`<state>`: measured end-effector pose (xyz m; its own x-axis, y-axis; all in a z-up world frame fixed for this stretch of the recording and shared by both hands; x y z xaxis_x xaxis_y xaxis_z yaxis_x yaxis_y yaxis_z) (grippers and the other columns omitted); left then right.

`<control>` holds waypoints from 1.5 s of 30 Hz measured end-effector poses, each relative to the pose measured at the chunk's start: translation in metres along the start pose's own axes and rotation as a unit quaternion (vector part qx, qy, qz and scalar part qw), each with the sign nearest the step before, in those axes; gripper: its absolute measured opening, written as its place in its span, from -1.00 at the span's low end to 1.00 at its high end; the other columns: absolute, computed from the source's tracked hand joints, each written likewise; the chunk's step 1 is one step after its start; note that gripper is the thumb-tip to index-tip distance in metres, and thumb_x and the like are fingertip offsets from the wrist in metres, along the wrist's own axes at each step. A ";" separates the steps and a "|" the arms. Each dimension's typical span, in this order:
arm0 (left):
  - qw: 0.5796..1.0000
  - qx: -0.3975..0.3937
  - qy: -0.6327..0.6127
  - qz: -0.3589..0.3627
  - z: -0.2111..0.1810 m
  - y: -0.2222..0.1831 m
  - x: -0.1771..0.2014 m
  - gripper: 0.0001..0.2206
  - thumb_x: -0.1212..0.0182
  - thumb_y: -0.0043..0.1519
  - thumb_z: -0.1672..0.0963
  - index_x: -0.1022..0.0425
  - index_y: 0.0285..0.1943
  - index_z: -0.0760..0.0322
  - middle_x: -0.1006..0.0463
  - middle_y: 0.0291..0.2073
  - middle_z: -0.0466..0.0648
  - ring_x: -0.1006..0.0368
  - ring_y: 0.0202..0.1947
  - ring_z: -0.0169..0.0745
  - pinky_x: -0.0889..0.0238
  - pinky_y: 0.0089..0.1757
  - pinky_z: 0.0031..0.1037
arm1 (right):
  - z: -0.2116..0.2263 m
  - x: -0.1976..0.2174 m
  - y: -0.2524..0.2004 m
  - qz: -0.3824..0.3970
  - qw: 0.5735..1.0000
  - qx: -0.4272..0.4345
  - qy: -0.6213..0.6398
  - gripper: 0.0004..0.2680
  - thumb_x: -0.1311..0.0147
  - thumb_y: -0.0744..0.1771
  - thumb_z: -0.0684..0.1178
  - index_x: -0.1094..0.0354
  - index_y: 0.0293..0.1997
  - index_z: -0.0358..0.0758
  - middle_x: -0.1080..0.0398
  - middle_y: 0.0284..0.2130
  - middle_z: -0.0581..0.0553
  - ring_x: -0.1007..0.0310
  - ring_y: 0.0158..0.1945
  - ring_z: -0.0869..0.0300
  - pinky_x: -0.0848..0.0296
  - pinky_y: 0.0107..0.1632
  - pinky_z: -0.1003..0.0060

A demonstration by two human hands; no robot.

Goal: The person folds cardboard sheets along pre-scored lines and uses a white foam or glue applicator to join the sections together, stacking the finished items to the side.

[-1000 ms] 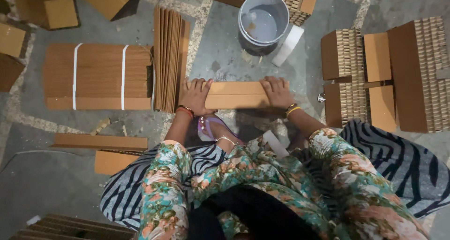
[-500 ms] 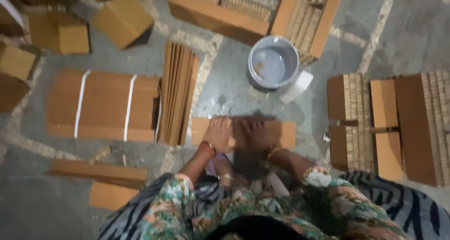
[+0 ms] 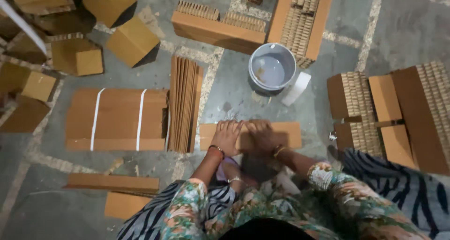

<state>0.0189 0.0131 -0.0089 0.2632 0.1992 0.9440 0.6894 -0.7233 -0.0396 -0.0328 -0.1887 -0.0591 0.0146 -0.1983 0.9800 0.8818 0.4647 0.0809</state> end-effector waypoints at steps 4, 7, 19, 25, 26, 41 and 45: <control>0.995 -0.015 0.082 -0.056 0.005 -0.002 -0.027 0.02 -0.43 -0.06 -0.15 -0.07 0.60 0.24 -0.33 0.26 0.13 -0.17 0.30 0.19 0.09 0.28 0.05 | 0.006 0.032 0.006 -0.100 0.991 0.004 0.092 -0.27 -0.23 0.20 0.43 -0.12 0.35 -0.35 -0.23 0.19 -0.40 -0.19 0.26 -0.27 -0.14 0.31 -0.18; 0.997 -0.030 0.033 -0.069 0.005 -0.003 -0.026 0.10 -0.42 -0.15 -0.24 -0.06 0.53 0.31 -0.30 0.26 0.24 -0.15 0.31 0.24 0.16 0.26 0.19 | 0.018 0.048 0.005 -0.051 0.997 -0.018 0.061 -0.21 -0.22 0.18 0.49 -0.08 0.37 -0.37 -0.18 0.25 -0.44 -0.11 0.33 -0.29 -0.03 0.35 -0.24; 0.998 0.025 0.046 -0.021 0.052 -0.044 0.027 0.11 -0.37 -0.22 -0.29 -0.09 0.48 0.27 -0.30 0.23 0.19 -0.15 0.31 0.20 0.26 0.31 0.18 | -0.039 0.070 -0.044 0.054 0.995 -0.083 -0.001 -0.13 -0.18 0.12 0.52 0.05 0.45 -0.30 -0.10 0.33 -0.36 0.00 0.40 -0.22 0.14 0.39 -0.28; 0.999 -0.003 -0.015 -0.045 0.060 -0.040 0.023 0.00 -0.36 -0.12 -0.25 -0.18 0.44 0.30 -0.35 0.17 0.19 -0.23 0.24 0.22 0.11 0.30 0.12 | -0.034 0.089 -0.035 0.015 0.994 -0.092 0.061 -0.16 -0.28 0.06 0.40 -0.04 0.42 -0.20 -0.22 0.23 -0.28 -0.15 0.30 -0.19 -0.05 0.35 -0.16; 0.998 -0.011 -0.026 -0.059 0.063 -0.039 0.022 -0.02 -0.35 -0.10 -0.24 -0.19 0.44 0.31 -0.35 0.17 0.19 -0.25 0.23 0.22 0.09 0.29 0.12 | -0.033 0.091 -0.034 0.040 0.992 -0.104 0.052 -0.14 -0.31 0.05 0.41 -0.03 0.43 -0.21 -0.21 0.22 -0.31 -0.15 0.27 -0.22 -0.05 0.31 -0.18; 0.988 -0.054 -0.046 -0.140 0.060 -0.042 0.026 -0.03 -0.39 -0.08 -0.24 -0.22 0.47 0.28 -0.36 0.15 0.21 -0.27 0.19 0.25 0.01 0.22 0.10 | -0.035 0.098 -0.030 -0.024 0.996 -0.068 0.058 -0.20 -0.34 0.06 0.36 -0.14 0.34 -0.31 -0.26 0.15 -0.35 -0.21 0.19 -0.26 -0.13 0.24 -0.20; 0.995 -0.029 -0.007 -0.099 0.058 -0.050 0.018 -0.01 -0.38 -0.16 -0.24 -0.22 0.44 0.23 -0.36 0.16 0.18 -0.25 0.20 0.23 0.02 0.22 0.10 | -0.026 0.092 -0.037 -0.010 0.995 -0.083 0.054 -0.22 -0.32 0.06 0.32 -0.15 0.34 -0.30 -0.26 0.19 -0.32 -0.21 0.25 -0.21 -0.10 0.28 -0.16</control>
<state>0.0280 0.0909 -0.0090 0.1355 0.3505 0.9267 0.6886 -0.7058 0.1663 -0.0523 -0.2468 0.0235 0.0383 -0.3018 0.9526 0.9478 0.3130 0.0611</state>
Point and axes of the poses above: each hand's wrist, its own y-axis towards the middle knuckle, its own x-axis out of the back of the hand, z = x × y, the point moved 2 cm from there along y, towards the middle knuckle
